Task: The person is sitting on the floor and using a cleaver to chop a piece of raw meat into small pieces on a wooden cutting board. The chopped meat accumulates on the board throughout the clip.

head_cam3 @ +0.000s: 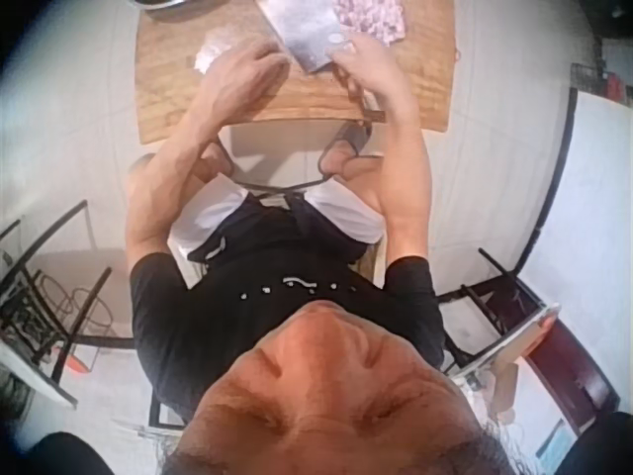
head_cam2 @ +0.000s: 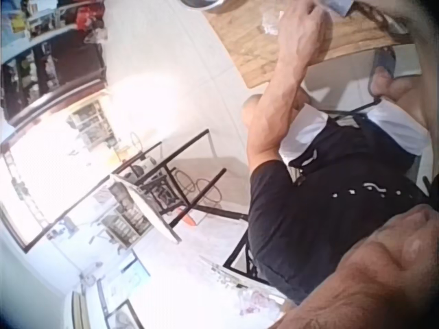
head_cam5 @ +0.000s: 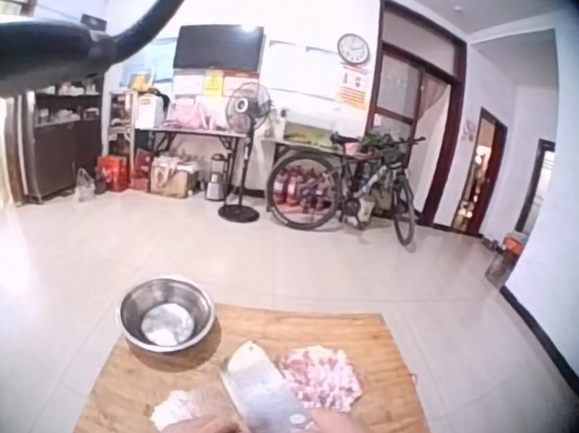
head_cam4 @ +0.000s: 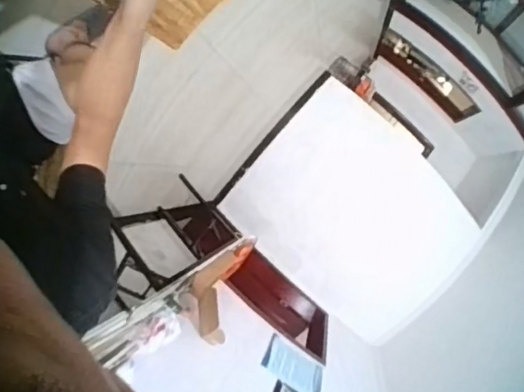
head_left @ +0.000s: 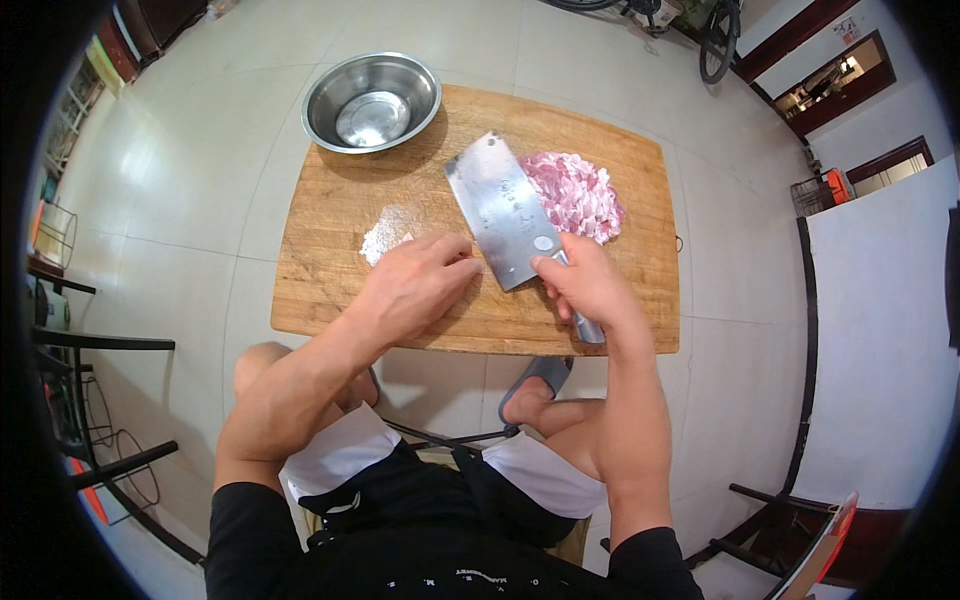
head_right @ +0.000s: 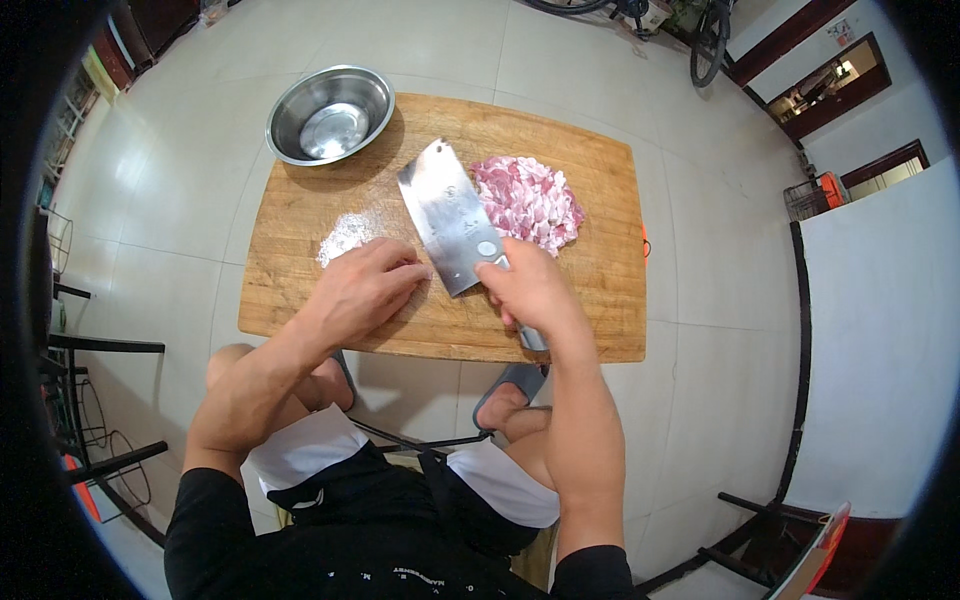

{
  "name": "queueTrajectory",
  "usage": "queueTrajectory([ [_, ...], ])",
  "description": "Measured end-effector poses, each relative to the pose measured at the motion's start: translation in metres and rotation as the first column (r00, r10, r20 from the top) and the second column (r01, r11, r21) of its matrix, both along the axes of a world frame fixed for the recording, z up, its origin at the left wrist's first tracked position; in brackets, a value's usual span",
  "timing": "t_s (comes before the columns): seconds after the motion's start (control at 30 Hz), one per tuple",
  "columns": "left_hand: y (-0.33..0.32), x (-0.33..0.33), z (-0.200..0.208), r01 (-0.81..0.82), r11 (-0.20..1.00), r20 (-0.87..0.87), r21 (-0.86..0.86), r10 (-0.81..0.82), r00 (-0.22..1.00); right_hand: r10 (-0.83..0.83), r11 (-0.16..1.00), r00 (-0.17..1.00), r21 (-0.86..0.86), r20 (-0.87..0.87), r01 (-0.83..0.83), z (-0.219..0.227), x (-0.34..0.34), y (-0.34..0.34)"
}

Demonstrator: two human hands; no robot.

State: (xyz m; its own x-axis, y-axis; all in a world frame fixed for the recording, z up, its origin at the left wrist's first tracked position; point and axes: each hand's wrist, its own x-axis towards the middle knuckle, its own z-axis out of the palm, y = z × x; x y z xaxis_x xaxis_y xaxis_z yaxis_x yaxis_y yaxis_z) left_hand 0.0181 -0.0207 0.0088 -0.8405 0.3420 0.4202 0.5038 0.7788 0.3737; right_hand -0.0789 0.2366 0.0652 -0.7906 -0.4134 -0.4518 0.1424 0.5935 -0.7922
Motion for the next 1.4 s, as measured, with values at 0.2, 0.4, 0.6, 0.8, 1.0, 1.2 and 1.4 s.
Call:
queueTrajectory([
  [0.2,-0.004,0.002,0.007,-0.043,0.999,-0.02,0.009,0.043,0.999,-0.082,0.994,0.991,0.067,-0.105,0.089,0.019,0.008,0.02],
  [0.4,-0.005,0.001,0.002,-0.027,0.998,0.02,-0.057,0.029,0.999,0.25,0.912,0.849,0.408,-0.466,-0.044,0.048,0.06,0.015],
  [0.6,-0.004,0.0,-0.003,-0.028,0.998,0.019,-0.06,0.029,0.999,0.379,0.854,0.782,0.511,-0.494,-0.091,0.054,0.09,0.012],
  [0.8,-0.005,0.001,-0.002,-0.032,0.998,0.042,-0.052,0.034,0.999,0.394,0.847,0.795,0.518,-0.461,-0.119,0.064,0.096,0.009],
  [1.0,-0.002,-0.007,-0.002,-0.008,1.0,0.068,0.015,0.007,0.998,0.415,0.832,0.805,0.536,-0.425,-0.146,0.054,0.085,-0.01],
  [1.2,-0.002,-0.006,0.004,0.011,1.0,0.099,0.018,-0.012,0.995,0.38,0.856,0.785,0.508,-0.489,-0.098,0.035,0.054,-0.034],
  [1.4,-0.003,-0.001,0.009,-0.04,0.998,0.052,0.038,0.038,0.998,0.046,0.999,0.999,0.012,0.025,-0.046,-0.007,-0.001,-0.002],
])
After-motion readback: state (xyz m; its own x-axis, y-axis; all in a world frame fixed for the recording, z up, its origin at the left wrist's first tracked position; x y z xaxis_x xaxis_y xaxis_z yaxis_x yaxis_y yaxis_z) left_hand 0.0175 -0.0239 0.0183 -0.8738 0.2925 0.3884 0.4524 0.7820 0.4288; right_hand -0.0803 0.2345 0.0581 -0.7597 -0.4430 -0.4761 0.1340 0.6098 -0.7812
